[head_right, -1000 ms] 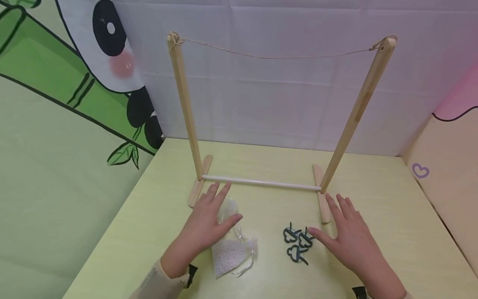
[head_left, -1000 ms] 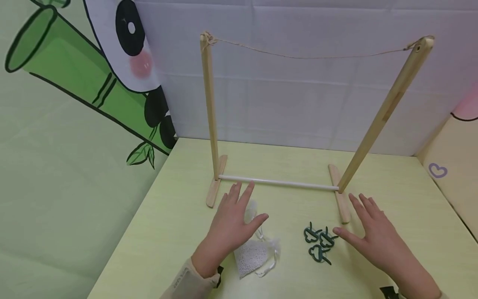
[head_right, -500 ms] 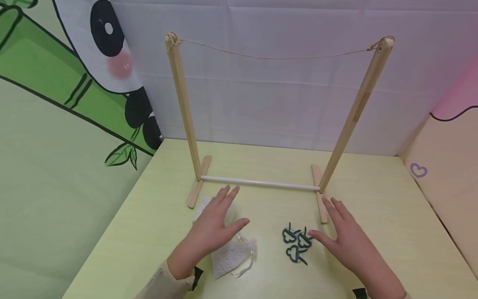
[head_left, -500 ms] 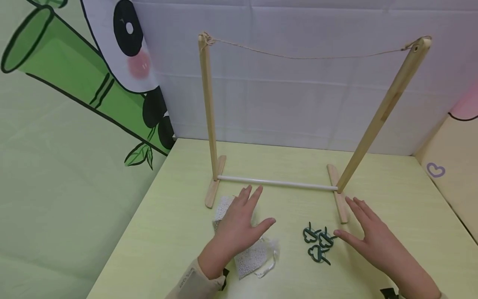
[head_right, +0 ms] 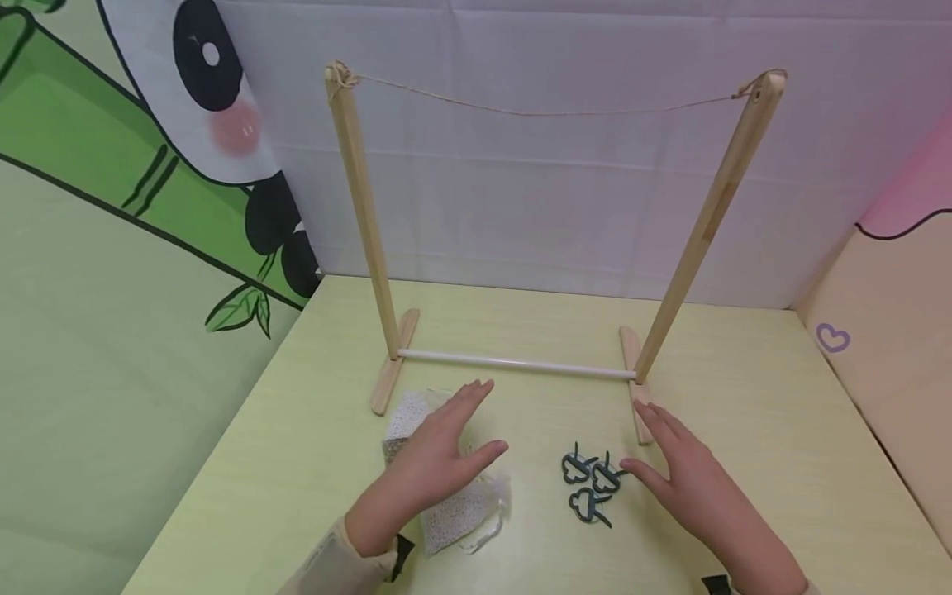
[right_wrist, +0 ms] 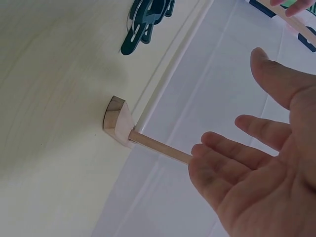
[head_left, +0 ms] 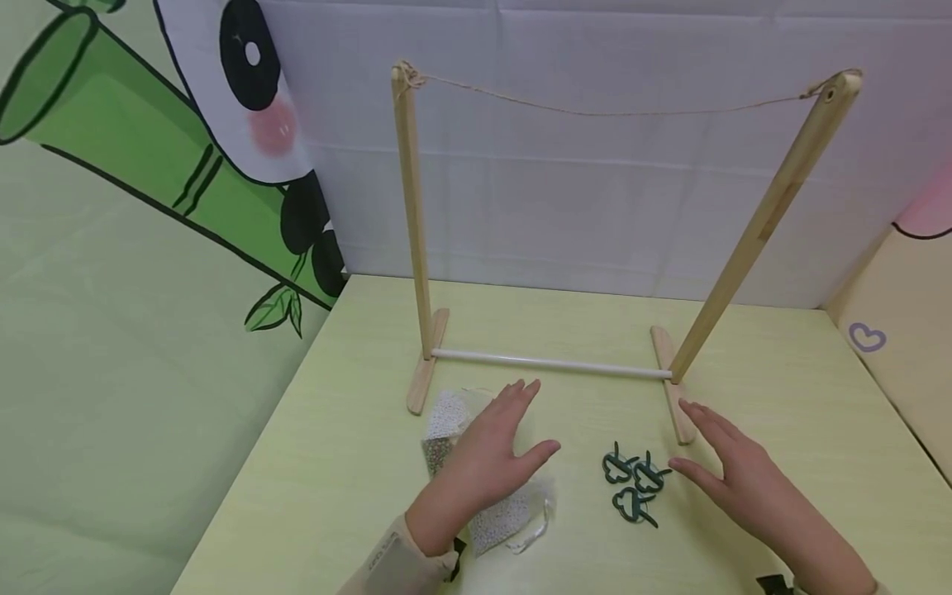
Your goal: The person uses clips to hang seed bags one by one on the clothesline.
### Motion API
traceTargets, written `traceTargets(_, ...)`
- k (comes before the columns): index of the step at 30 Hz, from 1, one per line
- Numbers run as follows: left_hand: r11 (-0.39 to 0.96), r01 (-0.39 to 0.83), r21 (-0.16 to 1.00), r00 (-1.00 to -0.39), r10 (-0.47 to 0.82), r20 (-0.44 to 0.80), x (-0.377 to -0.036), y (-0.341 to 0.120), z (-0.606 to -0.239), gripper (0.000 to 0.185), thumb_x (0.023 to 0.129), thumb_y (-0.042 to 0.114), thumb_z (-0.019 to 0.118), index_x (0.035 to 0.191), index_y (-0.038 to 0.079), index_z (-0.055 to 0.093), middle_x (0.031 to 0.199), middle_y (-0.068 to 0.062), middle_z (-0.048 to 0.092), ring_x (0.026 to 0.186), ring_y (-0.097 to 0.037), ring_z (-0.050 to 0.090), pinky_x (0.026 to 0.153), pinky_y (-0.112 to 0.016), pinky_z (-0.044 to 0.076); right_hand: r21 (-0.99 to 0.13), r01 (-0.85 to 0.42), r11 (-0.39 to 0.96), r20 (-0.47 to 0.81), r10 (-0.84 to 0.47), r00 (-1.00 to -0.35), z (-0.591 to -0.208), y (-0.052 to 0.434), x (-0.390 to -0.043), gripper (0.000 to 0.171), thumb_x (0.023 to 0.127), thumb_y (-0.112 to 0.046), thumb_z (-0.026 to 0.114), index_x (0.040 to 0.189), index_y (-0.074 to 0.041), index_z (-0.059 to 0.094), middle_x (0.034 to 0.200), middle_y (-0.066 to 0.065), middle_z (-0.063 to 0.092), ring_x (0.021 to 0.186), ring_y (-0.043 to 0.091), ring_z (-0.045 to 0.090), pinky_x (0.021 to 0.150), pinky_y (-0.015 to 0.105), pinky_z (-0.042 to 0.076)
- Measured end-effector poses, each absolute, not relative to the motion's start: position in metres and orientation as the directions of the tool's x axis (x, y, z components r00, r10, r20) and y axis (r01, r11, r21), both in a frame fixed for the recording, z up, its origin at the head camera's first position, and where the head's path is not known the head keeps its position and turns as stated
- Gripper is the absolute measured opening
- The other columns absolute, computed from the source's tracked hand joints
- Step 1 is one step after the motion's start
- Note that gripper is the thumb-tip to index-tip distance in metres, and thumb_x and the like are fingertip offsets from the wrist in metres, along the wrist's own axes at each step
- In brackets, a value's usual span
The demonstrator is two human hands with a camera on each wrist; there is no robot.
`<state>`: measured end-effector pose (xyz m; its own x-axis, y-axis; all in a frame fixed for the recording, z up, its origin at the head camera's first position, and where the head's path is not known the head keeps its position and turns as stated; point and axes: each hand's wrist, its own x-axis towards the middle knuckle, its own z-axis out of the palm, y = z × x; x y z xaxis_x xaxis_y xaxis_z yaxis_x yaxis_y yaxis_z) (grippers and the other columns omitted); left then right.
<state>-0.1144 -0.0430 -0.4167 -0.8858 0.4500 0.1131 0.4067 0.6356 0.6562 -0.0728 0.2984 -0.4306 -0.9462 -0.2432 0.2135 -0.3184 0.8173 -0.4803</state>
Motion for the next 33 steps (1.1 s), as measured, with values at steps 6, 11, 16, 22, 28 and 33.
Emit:
traceTargets(6, 0.619, 0.426, 0.659, -0.862, 0.498, 0.090, -0.114, -0.035, -0.420, 0.074, 0.099, 0.045, 0.065, 0.159, 0.012, 0.035, 0.161, -0.005, 0.035, 0.149, -0.025, 0.026, 0.117, -0.046, 0.027, -0.477, -0.335, 0.813, 0.205, -0.268, -0.941, -0.433, 0.299, -0.072, 0.076, 0.087, -0.022, 0.083, 0.151, -0.004, 0.046, 0.140, 0.026, 0.054, 0.123, 0.050, 0.053, 0.092, 0.067, 0.046)
traceTargets(11, 0.607, 0.438, 0.663, -0.849, 0.522, 0.084, -0.113, -0.030, -0.422, 0.073, 0.100, 0.044, 0.065, 0.158, 0.011, 0.036, 0.160, -0.005, 0.038, 0.148, -0.026, 0.029, 0.116, -0.046, 0.029, -0.498, -0.333, 0.801, 0.170, -0.286, -0.943, -0.435, 0.300, -0.073, 0.071, 0.087, -0.023, 0.084, 0.147, -0.003, 0.051, 0.135, 0.024, 0.059, 0.121, 0.047, 0.056, 0.092, 0.064, 0.048)
traceTargets(16, 0.604, 0.461, 0.650, -0.834, 0.546, 0.084, -0.112, -0.024, -0.424, 0.070, 0.099, 0.044, 0.065, 0.156, 0.010, 0.041, 0.156, -0.006, 0.043, 0.146, -0.026, 0.034, 0.117, -0.043, 0.028, -0.511, -0.351, 0.784, 0.164, -0.312, -0.936, -0.438, 0.300, -0.073, 0.061, 0.086, -0.018, 0.084, 0.140, -0.003, 0.059, 0.131, 0.018, 0.063, 0.119, 0.042, 0.059, 0.091, 0.061, 0.049)
traceTargets(22, 0.591, 0.473, 0.654, -0.814, 0.577, 0.067, -0.111, -0.015, -0.427, 0.066, 0.099, 0.041, 0.067, 0.152, 0.008, 0.046, 0.153, -0.009, 0.046, 0.143, -0.027, 0.038, 0.115, -0.042, 0.032, -0.493, -0.375, 0.785, 0.160, -0.342, -0.926, -0.444, 0.301, -0.073, 0.052, 0.088, -0.017, 0.082, 0.135, -0.005, 0.064, 0.130, 0.010, 0.065, 0.120, 0.035, 0.060, 0.093, 0.051, 0.051)
traceTargets(28, 0.577, 0.482, 0.659, -0.795, 0.605, 0.052, -0.111, -0.008, -0.429, 0.064, 0.099, 0.036, 0.069, 0.151, 0.007, 0.046, 0.151, -0.010, 0.049, 0.140, -0.025, 0.043, 0.113, -0.038, 0.035, -0.503, -0.400, 0.766, 0.153, -0.377, -0.913, -0.450, 0.300, -0.076, 0.049, 0.087, -0.012, 0.082, 0.133, -0.003, 0.065, 0.129, 0.011, 0.066, 0.118, 0.037, 0.061, 0.091, 0.055, 0.051)
traceTargets(33, 0.564, 0.496, 0.660, -0.779, 0.625, 0.052, -0.112, -0.002, -0.430, 0.064, 0.098, 0.032, 0.070, 0.150, 0.004, 0.047, 0.148, -0.009, 0.052, 0.137, -0.022, 0.047, 0.112, -0.033, 0.037, -0.505, -0.400, 0.765, 0.127, -0.392, -0.911, -0.456, 0.298, -0.079, 0.048, 0.084, -0.003, 0.082, 0.130, -0.002, 0.066, 0.126, 0.010, 0.067, 0.116, 0.035, 0.062, 0.092, 0.056, 0.051)
